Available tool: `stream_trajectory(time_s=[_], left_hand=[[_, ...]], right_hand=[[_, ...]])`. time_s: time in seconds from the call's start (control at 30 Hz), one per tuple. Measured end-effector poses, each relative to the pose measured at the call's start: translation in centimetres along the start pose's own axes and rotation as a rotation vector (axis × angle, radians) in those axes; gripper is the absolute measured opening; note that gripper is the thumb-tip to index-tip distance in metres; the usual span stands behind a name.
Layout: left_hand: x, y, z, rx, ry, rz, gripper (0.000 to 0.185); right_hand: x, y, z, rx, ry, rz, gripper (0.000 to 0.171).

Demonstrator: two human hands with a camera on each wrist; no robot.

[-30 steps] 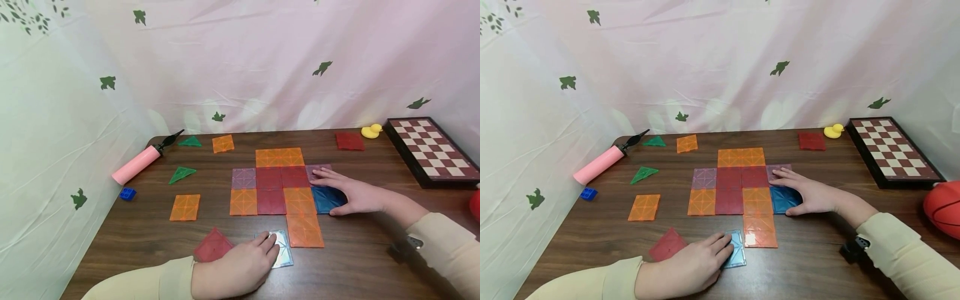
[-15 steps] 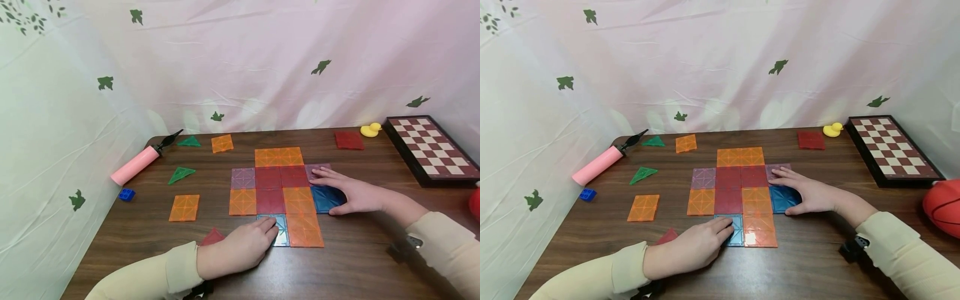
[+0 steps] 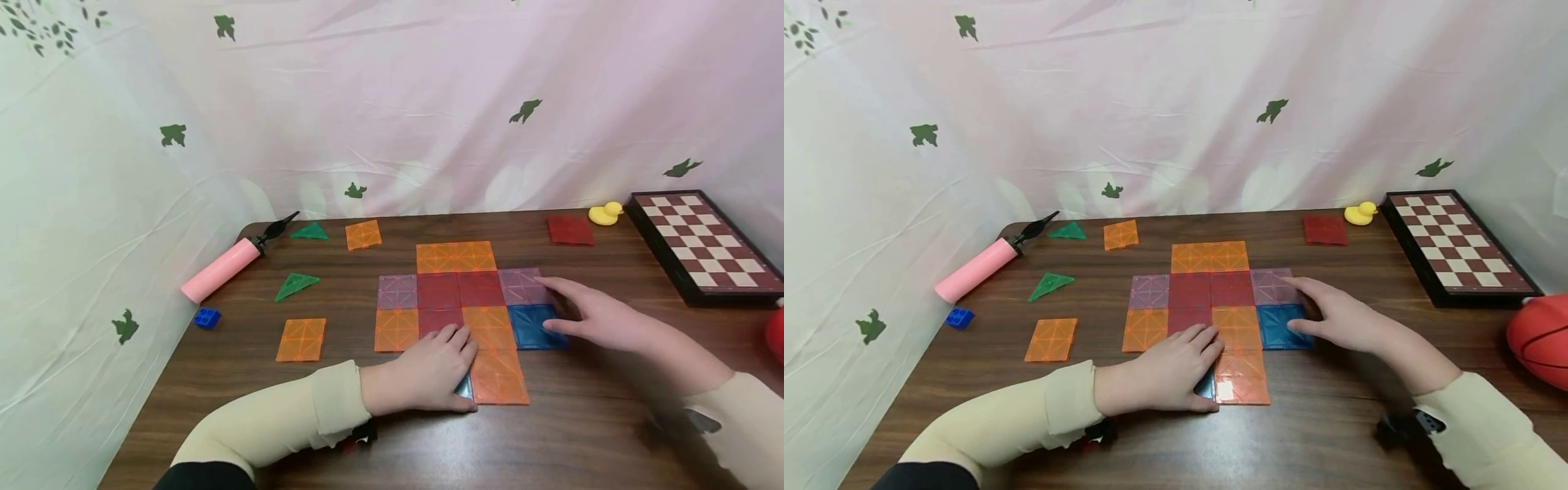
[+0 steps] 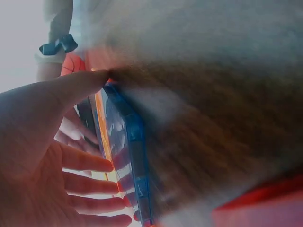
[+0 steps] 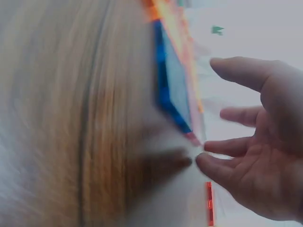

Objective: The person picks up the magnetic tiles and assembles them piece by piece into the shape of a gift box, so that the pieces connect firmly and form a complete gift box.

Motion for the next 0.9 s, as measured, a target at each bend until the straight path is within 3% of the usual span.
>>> stream_trajectory(time_s=[0.1,0.27,0.5,0.67,0.8,0.9], left_hand=[[-0.3,0.0,0.1,-0.013,0.001,0.005,0.089],[-0.3,-0.1,0.4,-0.024,0.012,0.016,0.086],[-0.3,-0.4,0.0,0.018,0.046,-0.041,0.083],[-0.3,-0.6,-0.8,0.056,0.1,-0.049,0.076],[-0.4,-0.8,-1.6,0.15,0.148,-0.048,0.07],[-0.4,-1.3,-2.3,0.286,0.183,-0.039,0.062]], right_hand=[[0.8,0.2,-0.2,-0.059,0.071,0.021,0.079],[1.2,1.1,-0.2,-0.141,0.098,0.036,0.072],[1.1,1.3,-0.1,-0.485,0.13,0.074,0.064],[0.9,1.0,-0.5,-0.574,0.16,0.155,0.06],[0.4,1.0,-0.9,-0.625,0.12,0.227,0.056],[-0.2,1.2,-1.1,-0.698,0.068,0.25,0.055]])
Point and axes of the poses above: each hand's wrist, its own x-axis away from the middle knuckle, its own y-axis out of the palm, z = x × y, the point moved 1 cm from there along -x, towards the middle knuckle, and after that the axes turned 8 degrees about -x, right-handed, at the moved point
